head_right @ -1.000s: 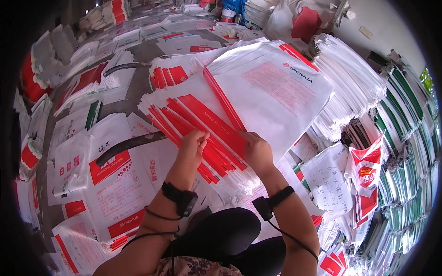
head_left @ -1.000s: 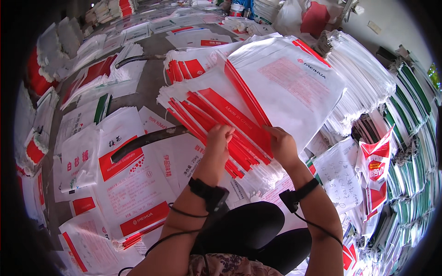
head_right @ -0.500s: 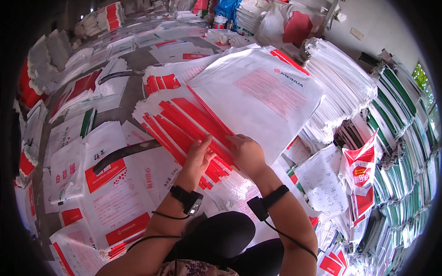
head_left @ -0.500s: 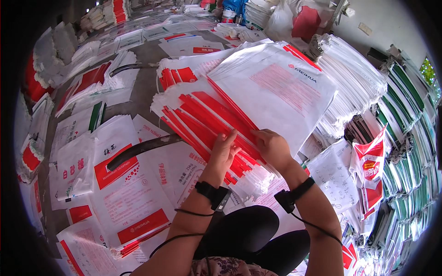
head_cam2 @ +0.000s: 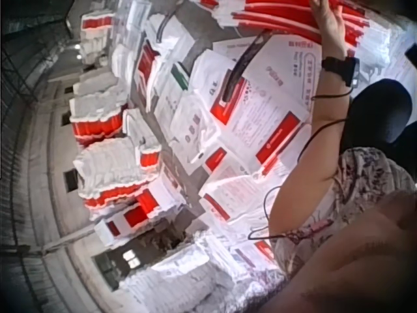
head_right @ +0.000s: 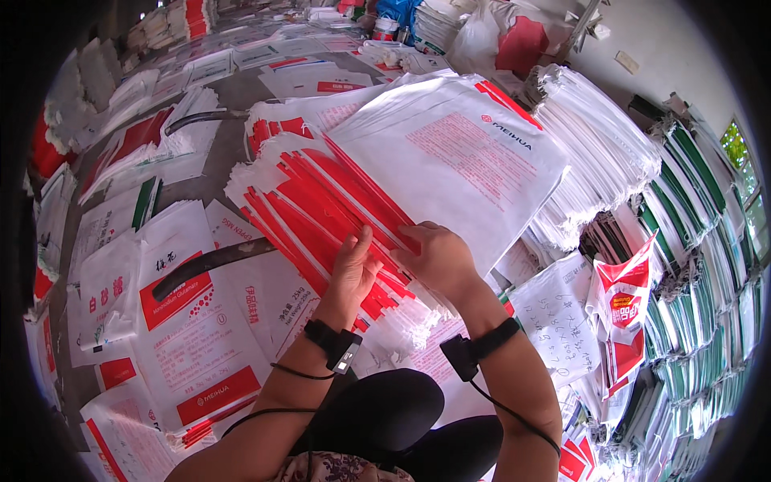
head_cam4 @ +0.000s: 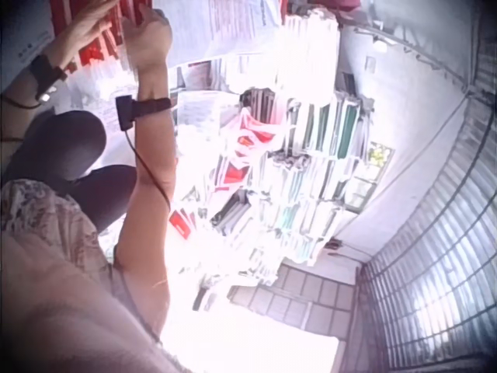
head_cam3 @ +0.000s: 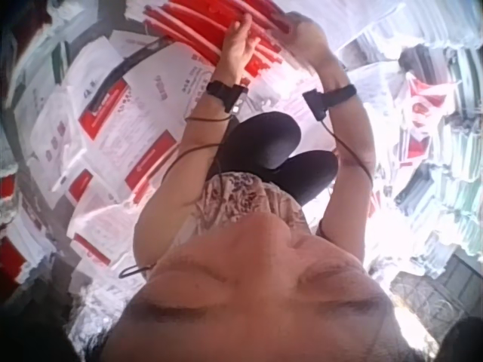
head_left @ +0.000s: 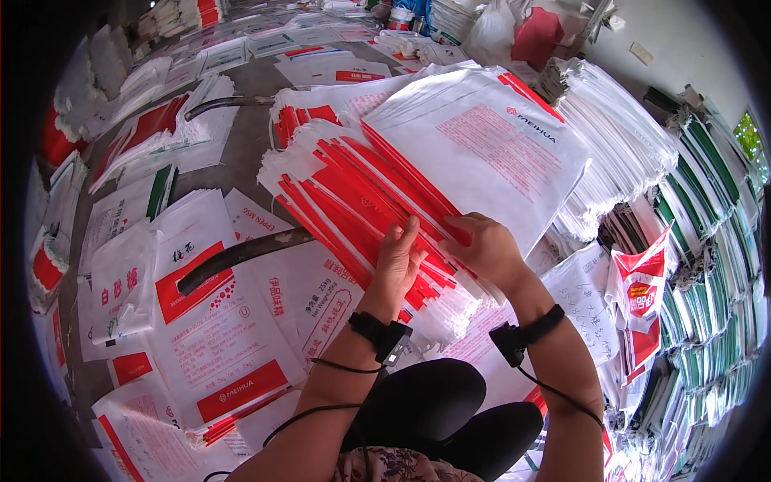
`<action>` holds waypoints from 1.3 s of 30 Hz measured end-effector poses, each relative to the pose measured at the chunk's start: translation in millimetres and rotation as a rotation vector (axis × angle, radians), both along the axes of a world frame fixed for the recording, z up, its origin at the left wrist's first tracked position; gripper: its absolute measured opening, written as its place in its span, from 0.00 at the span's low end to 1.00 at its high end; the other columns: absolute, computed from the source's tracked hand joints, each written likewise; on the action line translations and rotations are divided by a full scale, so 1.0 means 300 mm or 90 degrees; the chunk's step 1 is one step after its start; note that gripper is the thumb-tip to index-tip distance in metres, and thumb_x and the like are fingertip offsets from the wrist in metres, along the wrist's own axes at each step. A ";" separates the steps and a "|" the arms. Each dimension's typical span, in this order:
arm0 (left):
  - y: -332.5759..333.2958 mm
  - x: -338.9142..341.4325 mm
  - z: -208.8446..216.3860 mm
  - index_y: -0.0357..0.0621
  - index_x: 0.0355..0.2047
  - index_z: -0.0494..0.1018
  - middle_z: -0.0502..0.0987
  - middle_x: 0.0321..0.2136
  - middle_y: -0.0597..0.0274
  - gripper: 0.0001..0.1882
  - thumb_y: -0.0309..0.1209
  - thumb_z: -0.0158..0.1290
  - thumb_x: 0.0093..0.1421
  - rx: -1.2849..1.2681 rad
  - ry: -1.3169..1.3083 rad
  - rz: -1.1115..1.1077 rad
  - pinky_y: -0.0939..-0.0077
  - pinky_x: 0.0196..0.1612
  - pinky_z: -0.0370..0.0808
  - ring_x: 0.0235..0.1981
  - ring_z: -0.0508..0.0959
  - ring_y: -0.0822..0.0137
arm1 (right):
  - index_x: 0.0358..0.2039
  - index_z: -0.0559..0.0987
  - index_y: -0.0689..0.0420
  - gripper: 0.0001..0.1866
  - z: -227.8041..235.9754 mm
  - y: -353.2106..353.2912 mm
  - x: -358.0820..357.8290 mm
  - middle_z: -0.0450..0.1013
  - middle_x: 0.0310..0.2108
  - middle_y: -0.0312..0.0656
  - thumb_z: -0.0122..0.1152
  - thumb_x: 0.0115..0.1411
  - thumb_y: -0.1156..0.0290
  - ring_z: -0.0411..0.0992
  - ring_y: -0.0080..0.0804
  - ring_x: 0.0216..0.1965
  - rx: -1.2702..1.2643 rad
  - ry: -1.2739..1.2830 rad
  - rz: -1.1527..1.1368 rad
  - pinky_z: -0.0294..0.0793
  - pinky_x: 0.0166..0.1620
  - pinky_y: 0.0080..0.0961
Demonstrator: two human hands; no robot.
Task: The person organizes printed packaging bags by hand, picking them up from a pile, aligning them, and placing them onto a stack.
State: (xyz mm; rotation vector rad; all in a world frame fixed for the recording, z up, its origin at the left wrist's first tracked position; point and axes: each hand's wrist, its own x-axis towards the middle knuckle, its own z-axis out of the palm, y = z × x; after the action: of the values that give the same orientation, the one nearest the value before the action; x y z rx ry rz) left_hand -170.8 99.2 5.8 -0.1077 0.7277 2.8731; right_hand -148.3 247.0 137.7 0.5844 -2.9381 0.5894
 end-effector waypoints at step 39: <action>0.014 -0.013 -0.046 0.52 0.55 0.68 0.75 0.48 0.68 0.33 0.41 0.69 0.51 0.050 -0.042 0.087 0.75 0.51 0.74 0.51 0.73 0.73 | 0.65 0.63 0.44 0.34 0.013 -0.005 -0.082 0.72 0.38 0.46 0.51 0.56 0.78 0.77 0.38 0.30 0.426 0.198 0.010 0.79 0.32 0.34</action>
State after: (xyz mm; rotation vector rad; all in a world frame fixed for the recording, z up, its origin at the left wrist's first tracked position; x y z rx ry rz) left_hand -174.9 103.5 -7.9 -0.2506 0.6160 3.0062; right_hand -172.9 245.3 141.7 0.6685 -2.7746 -0.4765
